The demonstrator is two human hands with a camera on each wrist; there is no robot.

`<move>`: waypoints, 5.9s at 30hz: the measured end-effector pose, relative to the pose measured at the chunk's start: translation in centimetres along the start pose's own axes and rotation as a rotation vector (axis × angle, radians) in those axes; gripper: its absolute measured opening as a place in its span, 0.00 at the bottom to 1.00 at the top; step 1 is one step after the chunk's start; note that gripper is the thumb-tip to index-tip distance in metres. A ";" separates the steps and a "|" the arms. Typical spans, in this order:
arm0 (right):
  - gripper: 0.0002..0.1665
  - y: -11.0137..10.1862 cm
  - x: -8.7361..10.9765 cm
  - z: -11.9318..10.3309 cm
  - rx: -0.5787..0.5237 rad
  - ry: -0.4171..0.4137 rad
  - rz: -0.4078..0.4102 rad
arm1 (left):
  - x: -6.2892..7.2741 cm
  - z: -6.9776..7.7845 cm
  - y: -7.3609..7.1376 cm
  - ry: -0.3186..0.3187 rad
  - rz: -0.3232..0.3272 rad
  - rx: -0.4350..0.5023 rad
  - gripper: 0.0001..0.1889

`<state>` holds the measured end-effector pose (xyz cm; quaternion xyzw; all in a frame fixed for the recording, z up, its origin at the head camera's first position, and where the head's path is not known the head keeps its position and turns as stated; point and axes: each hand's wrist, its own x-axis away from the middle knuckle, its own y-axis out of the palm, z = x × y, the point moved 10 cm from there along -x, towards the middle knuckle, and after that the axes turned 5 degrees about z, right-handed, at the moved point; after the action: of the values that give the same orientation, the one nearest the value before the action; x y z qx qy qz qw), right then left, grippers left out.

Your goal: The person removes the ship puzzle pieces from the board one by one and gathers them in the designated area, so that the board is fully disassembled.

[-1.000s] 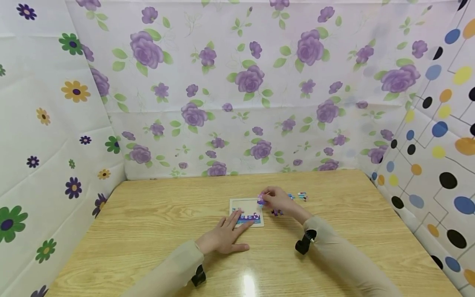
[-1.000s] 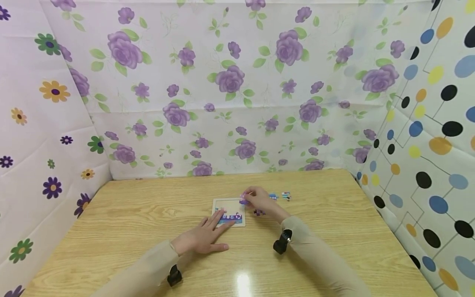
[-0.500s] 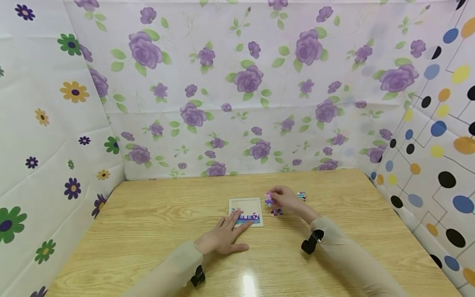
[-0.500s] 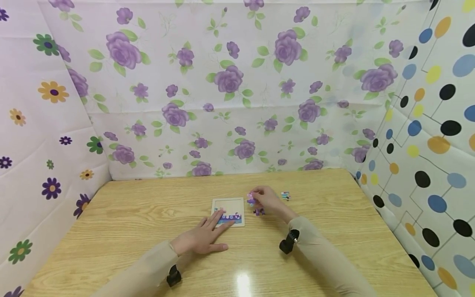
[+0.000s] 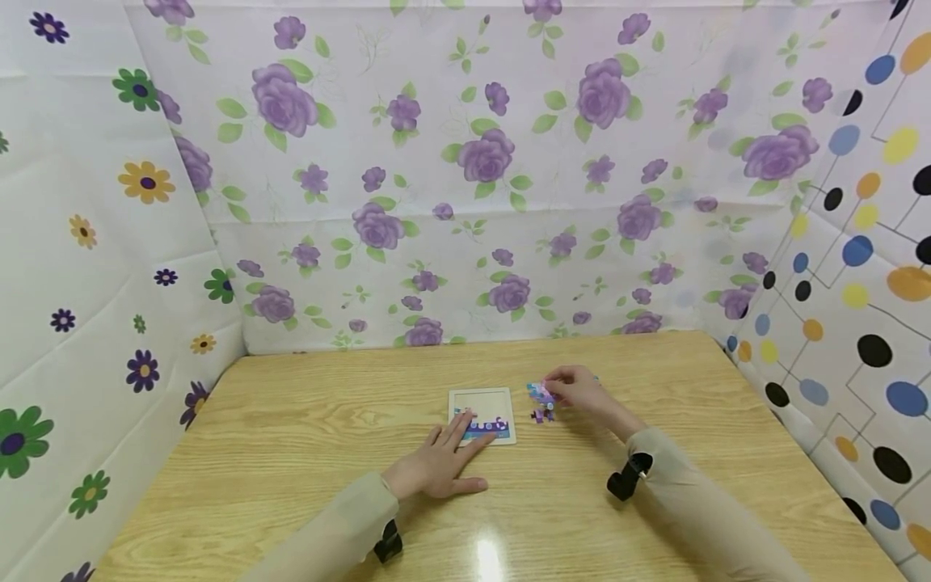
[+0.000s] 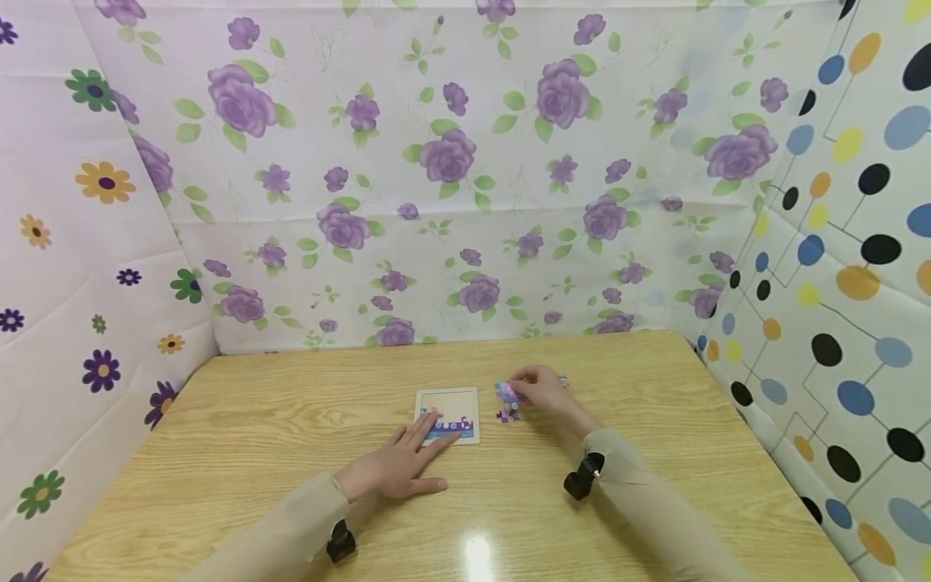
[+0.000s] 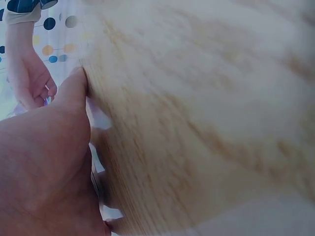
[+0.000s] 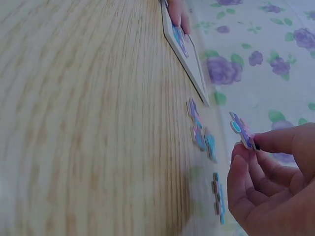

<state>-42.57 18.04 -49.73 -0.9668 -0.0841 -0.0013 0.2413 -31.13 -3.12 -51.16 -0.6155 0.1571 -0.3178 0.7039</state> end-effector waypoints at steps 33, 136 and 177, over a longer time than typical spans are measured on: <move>0.07 -3.9 2.1 0.9 0.367 0.004 0.207 | 0.1 0.0 -0.1 -0.002 0.010 0.005 0.40; 0.05 11.9 0.2 -7.1 0.331 -0.354 -0.209 | 2.7 -0.1 -0.6 -0.025 -0.036 0.030 0.44; 0.05 13.4 -0.7 -7.7 0.191 -0.318 -0.119 | 3.1 0.4 -0.6 -0.061 -0.050 0.073 0.45</move>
<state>-40.78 2.68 -49.26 -0.9208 -0.1782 0.1451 0.3151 -28.71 -4.88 -50.00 -0.6025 0.1087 -0.3218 0.7222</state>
